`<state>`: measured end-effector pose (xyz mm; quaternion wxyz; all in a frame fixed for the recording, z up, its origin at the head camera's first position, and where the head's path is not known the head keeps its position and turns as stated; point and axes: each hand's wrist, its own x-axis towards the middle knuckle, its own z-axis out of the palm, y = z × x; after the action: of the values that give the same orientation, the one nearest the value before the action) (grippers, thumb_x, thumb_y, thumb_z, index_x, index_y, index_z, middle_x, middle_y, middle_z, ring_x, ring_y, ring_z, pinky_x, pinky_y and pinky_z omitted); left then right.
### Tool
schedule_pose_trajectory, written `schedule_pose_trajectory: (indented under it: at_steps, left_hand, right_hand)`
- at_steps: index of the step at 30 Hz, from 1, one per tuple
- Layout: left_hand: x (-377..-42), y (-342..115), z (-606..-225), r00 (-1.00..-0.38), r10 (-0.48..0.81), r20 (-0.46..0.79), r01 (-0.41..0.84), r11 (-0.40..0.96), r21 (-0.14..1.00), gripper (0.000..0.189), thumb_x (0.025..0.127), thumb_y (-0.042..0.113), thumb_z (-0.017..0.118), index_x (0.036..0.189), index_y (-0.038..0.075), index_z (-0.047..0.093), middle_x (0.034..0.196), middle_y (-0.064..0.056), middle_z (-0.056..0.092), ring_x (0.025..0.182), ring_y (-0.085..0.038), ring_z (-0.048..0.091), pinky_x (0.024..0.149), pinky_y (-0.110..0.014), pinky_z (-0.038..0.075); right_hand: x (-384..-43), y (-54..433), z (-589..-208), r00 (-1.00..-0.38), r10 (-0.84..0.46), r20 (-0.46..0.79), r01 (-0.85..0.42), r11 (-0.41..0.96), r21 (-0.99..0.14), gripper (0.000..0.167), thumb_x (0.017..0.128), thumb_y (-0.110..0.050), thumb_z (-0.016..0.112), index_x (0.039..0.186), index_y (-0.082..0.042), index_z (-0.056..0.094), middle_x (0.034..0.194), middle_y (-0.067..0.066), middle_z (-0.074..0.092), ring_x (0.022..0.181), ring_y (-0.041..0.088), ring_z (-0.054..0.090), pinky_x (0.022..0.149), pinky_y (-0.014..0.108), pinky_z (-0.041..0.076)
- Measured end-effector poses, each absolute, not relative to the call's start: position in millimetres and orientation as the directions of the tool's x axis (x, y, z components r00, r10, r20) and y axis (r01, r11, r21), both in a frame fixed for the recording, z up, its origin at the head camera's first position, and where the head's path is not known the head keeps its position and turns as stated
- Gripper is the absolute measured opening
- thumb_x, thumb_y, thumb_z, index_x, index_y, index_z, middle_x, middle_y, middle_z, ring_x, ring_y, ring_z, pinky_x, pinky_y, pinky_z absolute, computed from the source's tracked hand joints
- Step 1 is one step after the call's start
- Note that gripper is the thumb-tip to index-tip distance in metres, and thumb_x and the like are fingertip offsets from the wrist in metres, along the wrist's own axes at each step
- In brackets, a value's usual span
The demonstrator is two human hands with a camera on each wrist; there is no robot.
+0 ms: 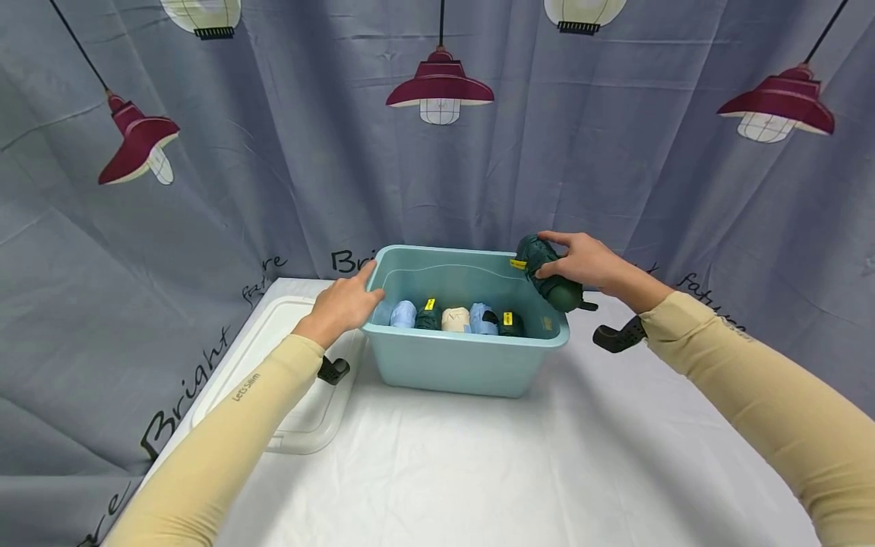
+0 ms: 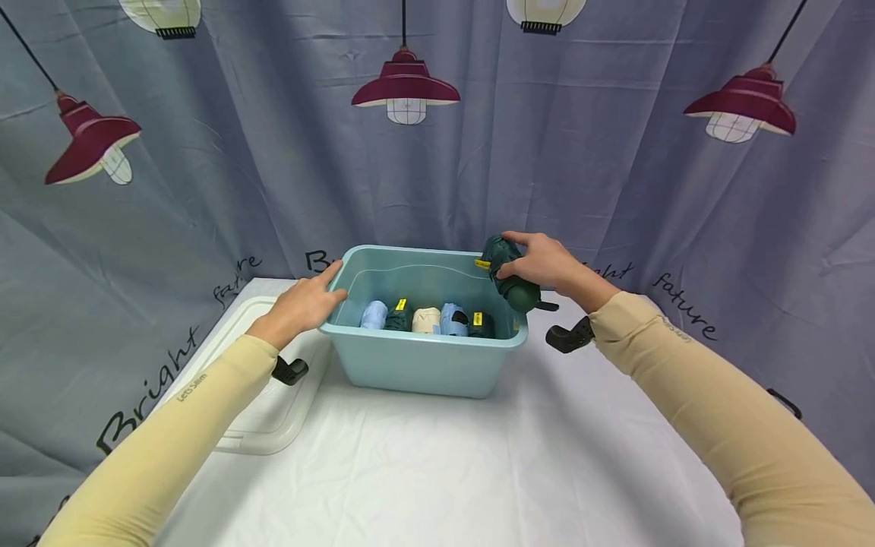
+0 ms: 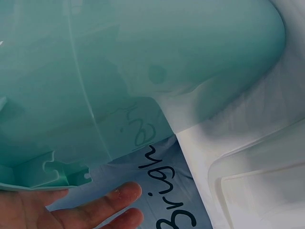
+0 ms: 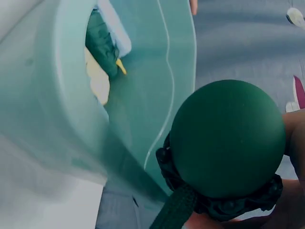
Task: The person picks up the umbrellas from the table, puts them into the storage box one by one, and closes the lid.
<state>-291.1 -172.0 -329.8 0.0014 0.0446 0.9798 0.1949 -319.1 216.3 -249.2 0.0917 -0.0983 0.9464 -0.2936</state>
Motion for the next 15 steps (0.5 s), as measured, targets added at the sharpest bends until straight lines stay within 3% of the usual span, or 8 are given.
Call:
schedule_pose_trajectory:
  at_steps: [7,15]
  left_hand:
    - [-293,-173,-332,-0.996,0.082,0.026,0.086,0.915,0.393,0.073,0.099,0.046,0.041,0.164,0.026,0.013,0.143,-0.023,0.055,0.118,-0.041,0.061,0.087,-0.055,0.048]
    - [-292,-173,-333,-0.996,0.089,0.021,0.090,0.916,0.391,0.072,0.100,0.045,0.041,0.164,0.024,0.014,0.141,-0.023,0.057,0.112,-0.040,0.064,0.082,-0.053,0.049]
  right_hand:
    - [-322,192,-252,-0.933,-0.304,-0.195,-0.156,0.826,-0.542,0.081,0.091,-0.025,0.068,0.160,-0.013,0.029,0.155,0.028,0.038,0.133,0.041,0.050,0.093,0.046,0.053]
    - [-333,170,-260,-0.907,-0.312,-0.282,-0.140,0.856,-0.498,0.079,0.092,-0.025,0.068,0.159,-0.010,0.031,0.158,0.026,0.034,0.136,0.042,0.046,0.103,0.053,0.047]
